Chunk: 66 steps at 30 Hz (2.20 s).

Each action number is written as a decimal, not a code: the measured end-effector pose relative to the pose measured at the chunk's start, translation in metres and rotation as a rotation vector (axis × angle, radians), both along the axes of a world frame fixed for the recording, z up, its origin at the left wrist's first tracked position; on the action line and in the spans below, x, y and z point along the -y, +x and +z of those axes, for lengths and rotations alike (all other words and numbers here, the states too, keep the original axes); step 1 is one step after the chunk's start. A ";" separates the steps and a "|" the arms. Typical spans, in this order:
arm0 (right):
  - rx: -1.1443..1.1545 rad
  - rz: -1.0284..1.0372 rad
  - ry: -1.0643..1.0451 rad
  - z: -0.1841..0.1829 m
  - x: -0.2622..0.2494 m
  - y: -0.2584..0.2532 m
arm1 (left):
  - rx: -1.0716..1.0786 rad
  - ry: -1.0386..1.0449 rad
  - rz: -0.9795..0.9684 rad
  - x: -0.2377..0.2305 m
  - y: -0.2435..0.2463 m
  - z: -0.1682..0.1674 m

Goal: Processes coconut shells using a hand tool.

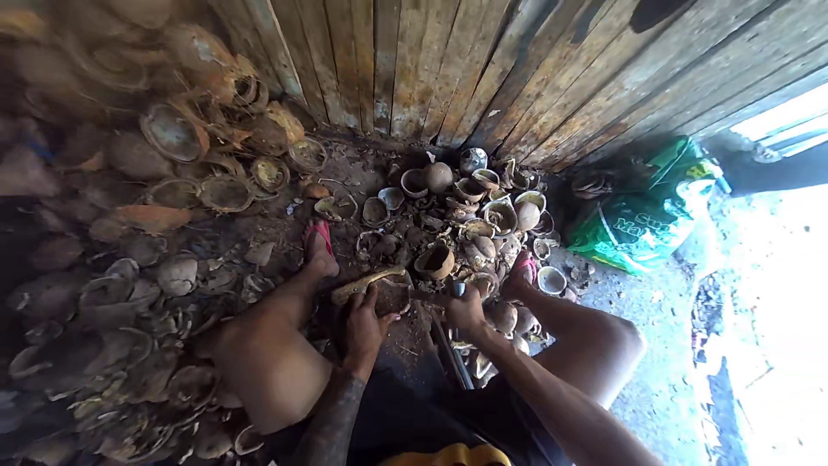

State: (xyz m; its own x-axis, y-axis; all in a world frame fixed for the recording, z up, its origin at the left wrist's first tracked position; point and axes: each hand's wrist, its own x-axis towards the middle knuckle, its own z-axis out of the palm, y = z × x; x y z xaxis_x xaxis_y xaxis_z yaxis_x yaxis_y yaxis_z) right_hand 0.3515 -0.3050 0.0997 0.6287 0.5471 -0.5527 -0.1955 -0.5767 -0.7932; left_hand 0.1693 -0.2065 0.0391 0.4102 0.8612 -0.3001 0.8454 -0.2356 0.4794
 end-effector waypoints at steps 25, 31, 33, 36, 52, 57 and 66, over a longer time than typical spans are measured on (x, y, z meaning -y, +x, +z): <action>-0.284 -0.071 -0.008 -0.078 0.014 0.013 | -0.330 -0.195 -0.351 -0.024 0.012 0.018; -0.188 -0.183 0.124 -0.045 0.033 -0.035 | -0.365 -0.059 -0.328 0.003 0.015 0.023; -0.312 -0.420 0.157 -0.026 0.037 -0.067 | -0.357 -0.094 -0.316 0.010 0.023 0.025; -0.405 -0.622 0.176 -0.017 0.028 -0.079 | -0.384 -0.119 -0.309 0.010 0.035 0.022; -0.076 -0.427 0.170 -0.039 0.017 -0.067 | -0.325 -0.135 -0.285 -0.004 0.032 0.009; -0.027 -0.238 0.222 -0.093 0.015 -0.017 | -0.330 -0.107 -0.285 -0.005 0.036 0.004; -0.040 0.068 0.155 -0.076 -0.006 0.026 | -0.329 -0.103 -0.343 -0.007 0.035 0.007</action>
